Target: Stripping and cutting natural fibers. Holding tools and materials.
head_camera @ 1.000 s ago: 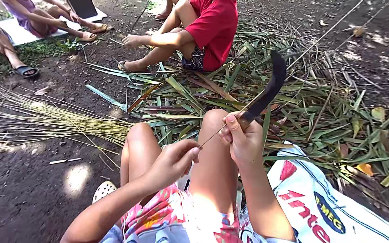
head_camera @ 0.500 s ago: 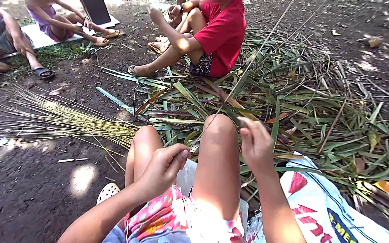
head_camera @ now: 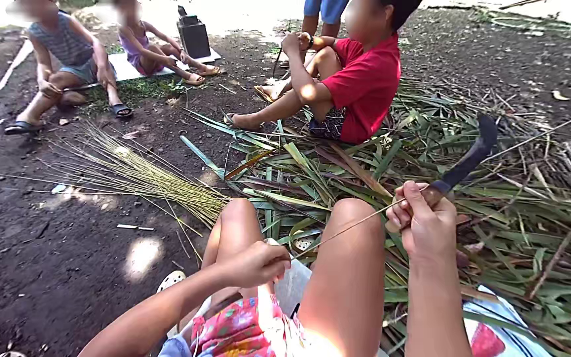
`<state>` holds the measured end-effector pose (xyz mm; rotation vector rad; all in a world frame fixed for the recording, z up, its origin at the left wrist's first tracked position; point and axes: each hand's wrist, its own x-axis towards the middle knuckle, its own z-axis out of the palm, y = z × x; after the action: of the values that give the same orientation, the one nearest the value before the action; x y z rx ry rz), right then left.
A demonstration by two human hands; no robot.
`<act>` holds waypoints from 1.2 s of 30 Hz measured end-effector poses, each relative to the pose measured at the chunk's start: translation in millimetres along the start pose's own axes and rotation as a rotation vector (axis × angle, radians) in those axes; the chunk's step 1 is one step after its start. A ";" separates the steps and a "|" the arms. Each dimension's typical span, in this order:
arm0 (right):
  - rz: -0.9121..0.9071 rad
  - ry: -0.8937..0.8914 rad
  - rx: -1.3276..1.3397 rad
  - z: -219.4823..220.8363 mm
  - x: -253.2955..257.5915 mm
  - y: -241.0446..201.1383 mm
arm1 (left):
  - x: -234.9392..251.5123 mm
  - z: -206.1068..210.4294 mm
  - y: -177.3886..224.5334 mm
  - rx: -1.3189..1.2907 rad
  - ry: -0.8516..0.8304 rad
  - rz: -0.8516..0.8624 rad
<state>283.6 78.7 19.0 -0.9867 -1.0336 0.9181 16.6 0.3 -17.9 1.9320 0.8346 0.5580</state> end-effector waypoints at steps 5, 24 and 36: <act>-0.003 -0.195 -0.052 30.4 -24.6 -1.2 | 22.7 8.5 27.9 -0.305 0.151 -0.025; -0.751 -0.198 -1.031 -1.7 -33.9 -8.1 | 16.2 0.0 39.2 -0.138 0.373 0.335; 0.001 -0.194 0.102 -4.1 1.4 -18.0 | 15.8 -15.8 15.4 -0.108 0.240 0.102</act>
<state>290.4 74.0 35.5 -0.8247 -1.1361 1.0726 21.5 16.0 3.8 1.8389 0.8403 0.8921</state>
